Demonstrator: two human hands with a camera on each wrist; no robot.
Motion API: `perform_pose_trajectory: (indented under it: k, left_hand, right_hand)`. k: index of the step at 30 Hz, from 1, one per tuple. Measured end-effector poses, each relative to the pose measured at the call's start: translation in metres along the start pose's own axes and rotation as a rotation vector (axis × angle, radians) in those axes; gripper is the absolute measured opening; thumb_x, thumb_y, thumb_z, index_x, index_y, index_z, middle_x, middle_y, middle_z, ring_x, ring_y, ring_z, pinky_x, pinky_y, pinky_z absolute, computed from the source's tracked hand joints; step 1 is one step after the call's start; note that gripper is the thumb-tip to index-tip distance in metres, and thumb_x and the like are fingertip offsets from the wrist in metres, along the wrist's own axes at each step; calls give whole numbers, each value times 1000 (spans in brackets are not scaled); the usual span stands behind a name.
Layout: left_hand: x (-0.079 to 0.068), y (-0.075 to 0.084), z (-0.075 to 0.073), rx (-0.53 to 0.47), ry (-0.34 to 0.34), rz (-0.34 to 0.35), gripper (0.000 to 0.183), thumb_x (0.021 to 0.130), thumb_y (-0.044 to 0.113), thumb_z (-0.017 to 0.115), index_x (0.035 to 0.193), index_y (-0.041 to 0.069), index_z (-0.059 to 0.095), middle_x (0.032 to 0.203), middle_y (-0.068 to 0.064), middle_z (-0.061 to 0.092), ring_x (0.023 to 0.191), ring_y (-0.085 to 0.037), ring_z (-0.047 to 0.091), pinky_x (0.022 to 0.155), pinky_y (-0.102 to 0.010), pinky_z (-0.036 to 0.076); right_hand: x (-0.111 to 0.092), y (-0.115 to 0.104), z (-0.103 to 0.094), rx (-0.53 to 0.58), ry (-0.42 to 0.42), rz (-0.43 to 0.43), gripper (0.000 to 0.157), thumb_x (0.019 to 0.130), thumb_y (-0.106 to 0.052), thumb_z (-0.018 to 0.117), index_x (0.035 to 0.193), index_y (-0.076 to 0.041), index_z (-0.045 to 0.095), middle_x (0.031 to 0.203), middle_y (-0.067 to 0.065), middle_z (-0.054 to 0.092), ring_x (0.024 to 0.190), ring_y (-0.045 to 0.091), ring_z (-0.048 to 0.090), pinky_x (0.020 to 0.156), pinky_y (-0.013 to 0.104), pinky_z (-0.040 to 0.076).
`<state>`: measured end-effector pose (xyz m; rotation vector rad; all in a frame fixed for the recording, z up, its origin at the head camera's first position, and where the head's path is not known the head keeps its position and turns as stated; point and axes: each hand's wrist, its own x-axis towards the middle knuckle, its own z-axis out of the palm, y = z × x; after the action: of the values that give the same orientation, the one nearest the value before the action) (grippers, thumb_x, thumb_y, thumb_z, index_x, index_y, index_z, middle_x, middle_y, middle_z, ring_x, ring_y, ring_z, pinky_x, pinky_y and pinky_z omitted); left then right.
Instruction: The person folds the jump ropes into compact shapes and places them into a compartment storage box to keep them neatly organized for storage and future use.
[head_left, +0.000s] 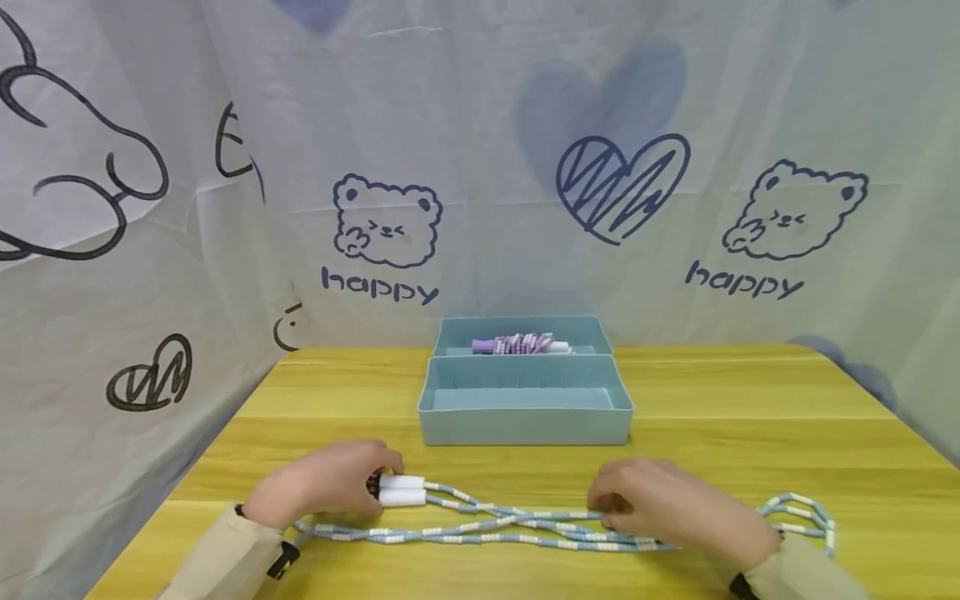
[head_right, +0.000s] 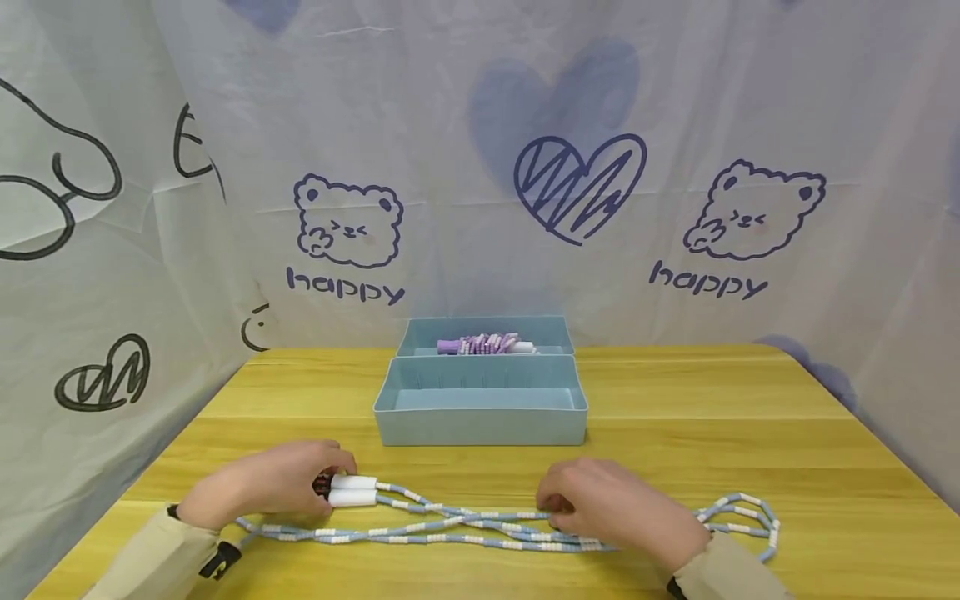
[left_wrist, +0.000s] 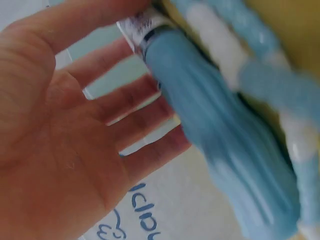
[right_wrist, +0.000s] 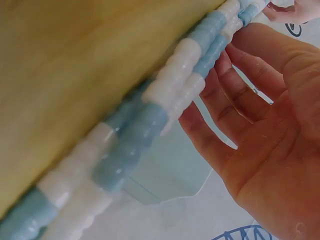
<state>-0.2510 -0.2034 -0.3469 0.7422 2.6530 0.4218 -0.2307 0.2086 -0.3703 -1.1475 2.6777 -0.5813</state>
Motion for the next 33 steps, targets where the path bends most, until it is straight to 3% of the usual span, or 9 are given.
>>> perform_pose_trajectory:
  k: [4,8,14,18,22,25,29,33]
  left_hand:
    - [1,4,1,-12,-54,-33,38,79,5,74,110,22,59,90,5,54,74,-16,47,66,-36,39]
    - [0,12,0,-46,-113,-17,34,83,3,68,106,23,52,81,4,55,69,-13,47,63,-33,38]
    - [0,32,-5,-31,-71,102,17,96,2,57,103,17,52,80,4,55,69,-11,50,64,-30,46]
    - [6,53,-11,2,-30,180,17,97,5,58,109,17,53,81,5,56,66,-8,49,61,-28,47]
    - [20,75,-15,37,16,308,13,98,9,59,105,18,52,77,8,54,61,-5,46,57,-23,43]
    - [31,89,-17,71,80,374,10,99,15,60,99,20,52,72,9,51,58,-4,44,55,-21,40]
    - [44,100,-22,107,149,377,9,100,21,59,96,20,51,70,8,49,56,-5,43,54,-22,39]
    - [52,102,-31,62,168,351,8,100,23,59,96,21,53,70,7,49,56,-6,42,55,-24,39]
  right_hand:
    - [2,-2,0,15,-11,4,12,93,-19,69,97,-30,70,90,-21,59,74,1,53,65,24,48]
    - [3,-3,0,14,-5,0,7,95,-29,66,100,-30,70,93,-22,59,77,-1,53,67,26,49]
    - [9,-14,2,40,4,4,26,99,-46,56,112,-28,69,102,-20,61,88,0,58,77,30,52]
    - [21,-27,3,132,25,51,47,97,-55,52,131,-24,61,121,-13,62,107,8,59,88,39,52]
    - [36,-42,2,269,74,58,55,95,-55,56,141,-27,51,135,-10,56,121,19,54,97,48,46]
    - [48,-48,1,383,100,14,47,95,-47,61,136,-24,54,128,-6,61,116,17,58,98,48,46]
    - [57,-45,-3,586,128,-80,19,102,-27,55,109,-11,62,93,8,67,82,16,64,78,34,53]
    - [54,-35,-16,776,144,-134,28,107,-18,43,92,1,54,73,14,56,64,23,56,65,35,54]
